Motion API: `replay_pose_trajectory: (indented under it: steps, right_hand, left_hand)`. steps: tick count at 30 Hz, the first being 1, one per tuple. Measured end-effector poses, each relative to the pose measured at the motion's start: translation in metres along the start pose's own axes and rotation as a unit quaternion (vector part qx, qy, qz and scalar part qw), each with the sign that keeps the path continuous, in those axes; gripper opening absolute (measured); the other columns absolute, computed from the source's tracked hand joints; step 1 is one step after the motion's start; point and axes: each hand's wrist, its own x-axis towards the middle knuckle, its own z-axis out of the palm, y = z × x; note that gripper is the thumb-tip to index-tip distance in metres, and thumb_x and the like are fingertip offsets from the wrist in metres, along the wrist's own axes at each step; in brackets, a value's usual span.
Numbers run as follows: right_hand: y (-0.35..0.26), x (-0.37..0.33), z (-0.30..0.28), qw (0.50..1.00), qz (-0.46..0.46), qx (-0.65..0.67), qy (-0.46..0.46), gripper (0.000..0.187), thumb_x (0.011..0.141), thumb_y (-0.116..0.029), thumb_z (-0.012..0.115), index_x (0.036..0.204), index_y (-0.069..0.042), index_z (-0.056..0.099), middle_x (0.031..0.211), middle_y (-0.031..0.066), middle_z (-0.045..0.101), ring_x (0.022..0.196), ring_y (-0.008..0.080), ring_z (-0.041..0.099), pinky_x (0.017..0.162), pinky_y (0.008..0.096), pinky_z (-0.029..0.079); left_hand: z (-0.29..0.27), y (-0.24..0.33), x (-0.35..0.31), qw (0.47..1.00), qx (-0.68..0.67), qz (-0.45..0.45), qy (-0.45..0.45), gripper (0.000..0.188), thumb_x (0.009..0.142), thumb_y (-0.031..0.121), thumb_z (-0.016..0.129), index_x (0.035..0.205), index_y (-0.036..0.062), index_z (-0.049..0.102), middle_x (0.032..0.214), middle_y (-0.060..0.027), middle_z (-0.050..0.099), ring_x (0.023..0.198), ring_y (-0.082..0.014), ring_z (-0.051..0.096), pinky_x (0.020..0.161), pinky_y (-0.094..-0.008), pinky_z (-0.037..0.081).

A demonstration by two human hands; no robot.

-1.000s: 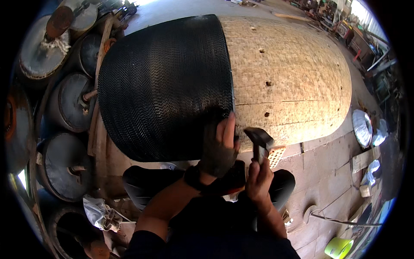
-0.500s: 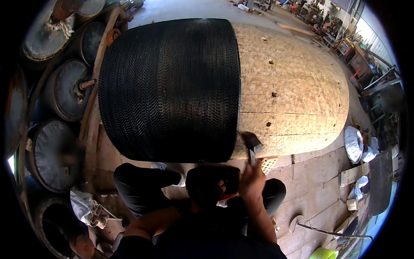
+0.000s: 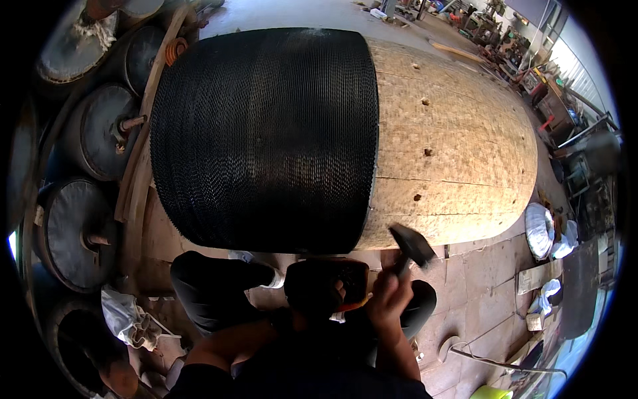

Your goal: The person hammers small nails into a black mesh material wrapped around a large cylindrical wooden object.

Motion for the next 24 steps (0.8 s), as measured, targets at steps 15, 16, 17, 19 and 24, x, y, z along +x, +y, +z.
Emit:
replay_pose_trajectory:
  steps: [15, 16, 17, 19, 24]
  right_hand:
    - [-0.008, 0.016, -0.002, 0.960, -0.207, -0.183, 0.041, 0.020, 0.101, -0.011, 0.050, 0.085, 0.000, 0.053, 0.067, 0.0102, 0.057, 0.052, 0.0251, 0.052, 0.052, 0.0346, 0.044]
    - [-0.002, 0.019, 0.005, 0.980, -0.062, -0.189, -0.008, 0.014, 0.101, -0.010, 0.052, 0.094, 0.002, 0.056, 0.069, 0.0187, 0.061, 0.057, 0.0385, 0.059, 0.054, 0.0431, 0.047]
    - [0.009, 0.025, 0.013, 0.965, 0.069, -0.245, -0.062, 0.015, 0.101, -0.010, 0.052, 0.106, 0.003, 0.058, 0.073, 0.0235, 0.063, 0.063, 0.0442, 0.062, 0.055, 0.0461, 0.048]
    - [0.006, 0.014, 0.002, 0.978, 0.038, -0.194, -0.070, 0.018, 0.102, -0.011, 0.051, 0.109, 0.003, 0.059, 0.068, 0.0211, 0.060, 0.056, 0.0362, 0.061, 0.052, 0.0440, 0.046]
    - [-0.006, 0.006, 0.000, 0.987, -0.129, -0.066, 0.065, 0.018, 0.101, -0.010, 0.045, 0.091, 0.000, 0.056, 0.066, 0.0097, 0.055, 0.058, 0.0212, 0.057, 0.051, 0.0341, 0.044]
  left_hand:
    - [-0.045, 0.008, 0.030, 0.992, -0.017, -0.045, -0.112, 0.021, 0.096, 0.014, 0.054, 0.098, -0.0023, 0.066, 0.099, -0.0207, 0.066, 0.091, -0.0310, 0.065, 0.076, -0.0390, 0.055]
    - [-0.043, 0.006, 0.031, 0.993, -0.016, -0.054, -0.107, 0.021, 0.095, 0.014, 0.054, 0.099, -0.0021, 0.066, 0.099, -0.0206, 0.066, 0.091, -0.0310, 0.065, 0.076, -0.0394, 0.055]
    - [-0.037, 0.005, 0.031, 0.993, -0.015, -0.062, -0.102, 0.020, 0.095, 0.014, 0.054, 0.099, -0.0019, 0.066, 0.099, -0.0206, 0.066, 0.091, -0.0310, 0.065, 0.076, -0.0398, 0.055]
    - [-0.031, 0.005, 0.028, 0.992, -0.038, -0.095, -0.077, 0.022, 0.097, 0.014, 0.054, 0.101, -0.0033, 0.066, 0.100, -0.0206, 0.067, 0.091, -0.0306, 0.066, 0.077, -0.0396, 0.056]
    - [-0.016, 0.010, 0.011, 0.981, -0.106, -0.157, -0.045, 0.023, 0.099, 0.017, 0.054, 0.097, -0.0017, 0.067, 0.101, -0.0200, 0.066, 0.091, -0.0310, 0.065, 0.077, -0.0408, 0.055]
